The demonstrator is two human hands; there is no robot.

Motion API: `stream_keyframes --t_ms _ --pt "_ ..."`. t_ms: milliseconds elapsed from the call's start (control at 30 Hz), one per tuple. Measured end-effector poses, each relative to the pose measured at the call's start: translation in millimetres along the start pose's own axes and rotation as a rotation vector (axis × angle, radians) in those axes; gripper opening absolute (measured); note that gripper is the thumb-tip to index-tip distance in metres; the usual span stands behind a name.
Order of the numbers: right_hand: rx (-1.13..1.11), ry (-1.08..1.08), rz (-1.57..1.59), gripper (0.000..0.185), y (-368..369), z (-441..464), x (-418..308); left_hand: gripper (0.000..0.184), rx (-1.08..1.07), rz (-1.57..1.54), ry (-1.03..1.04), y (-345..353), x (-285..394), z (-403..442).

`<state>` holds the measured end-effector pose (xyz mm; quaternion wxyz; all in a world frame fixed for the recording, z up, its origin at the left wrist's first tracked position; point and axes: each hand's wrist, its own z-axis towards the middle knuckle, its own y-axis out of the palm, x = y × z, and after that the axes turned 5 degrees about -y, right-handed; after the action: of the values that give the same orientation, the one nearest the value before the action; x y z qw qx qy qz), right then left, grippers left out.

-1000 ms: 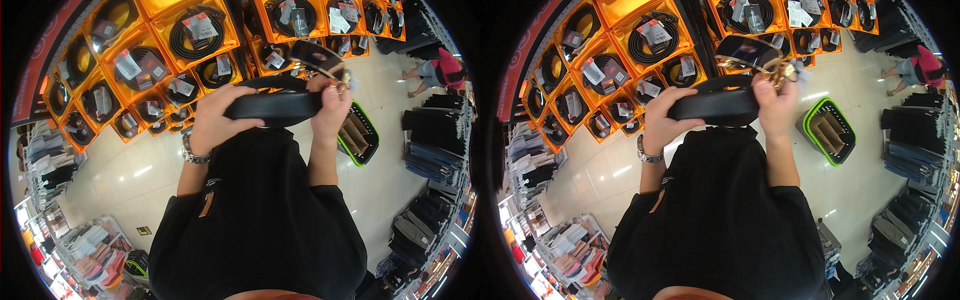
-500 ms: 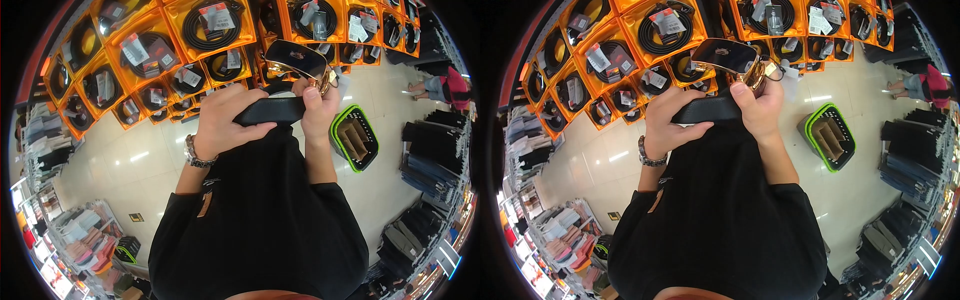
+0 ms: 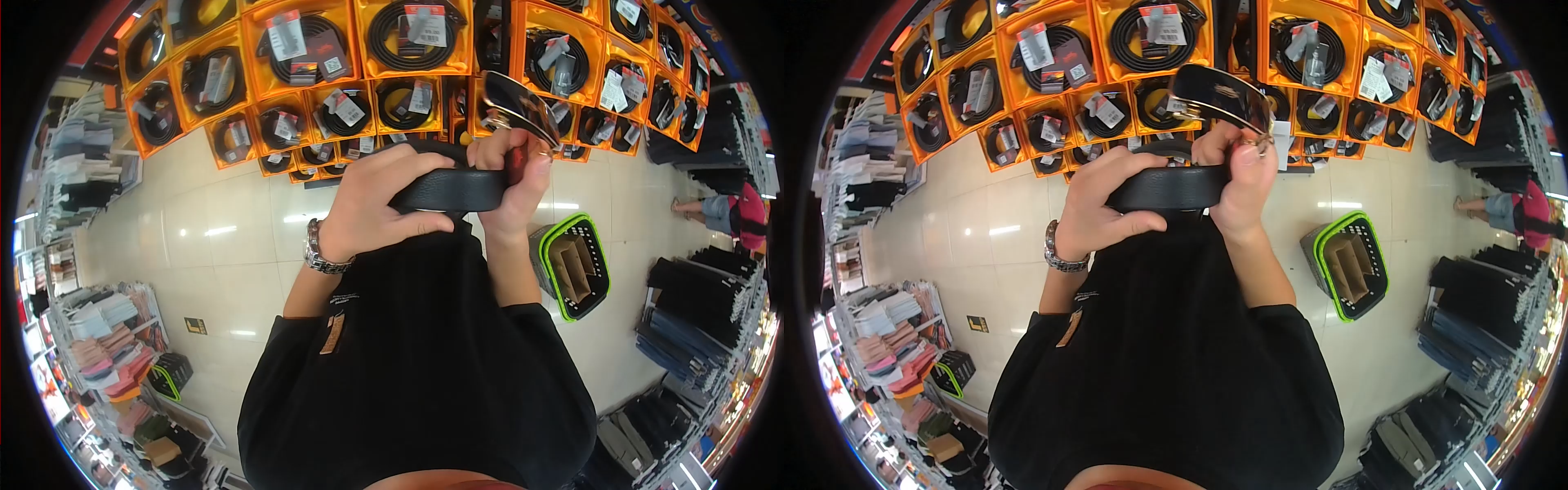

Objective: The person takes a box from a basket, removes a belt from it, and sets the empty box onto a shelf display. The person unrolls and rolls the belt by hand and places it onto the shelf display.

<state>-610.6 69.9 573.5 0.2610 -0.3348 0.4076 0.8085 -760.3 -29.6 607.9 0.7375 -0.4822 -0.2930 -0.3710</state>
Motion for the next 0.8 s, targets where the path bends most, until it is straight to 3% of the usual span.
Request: stream_keyframes --t_ms 167,233,333,600,800 --pt "0.081 0.034 0.173 0.054 -12 1 -5 0.050 0.058 -0.025 -0.106 -10 -13 -20" --pt "0.119 -0.004 0.144 0.053 -15 -1 -6 0.050 0.014 -0.151 -0.052 -17 -15 -24" --pt "0.001 -0.088 -0.163 0.052 -18 -9 -10 0.048 0.034 -0.141 -0.011 -18 -8 -25" --pt "0.092 0.003 -0.293 0.050 -11 -25 -13 0.044 0.036 0.109 0.039 -8 12 -16" --pt "0.146 0.066 -0.327 0.057 -8 -42 -7 0.044 0.037 0.066 0.037 12 17 -9"
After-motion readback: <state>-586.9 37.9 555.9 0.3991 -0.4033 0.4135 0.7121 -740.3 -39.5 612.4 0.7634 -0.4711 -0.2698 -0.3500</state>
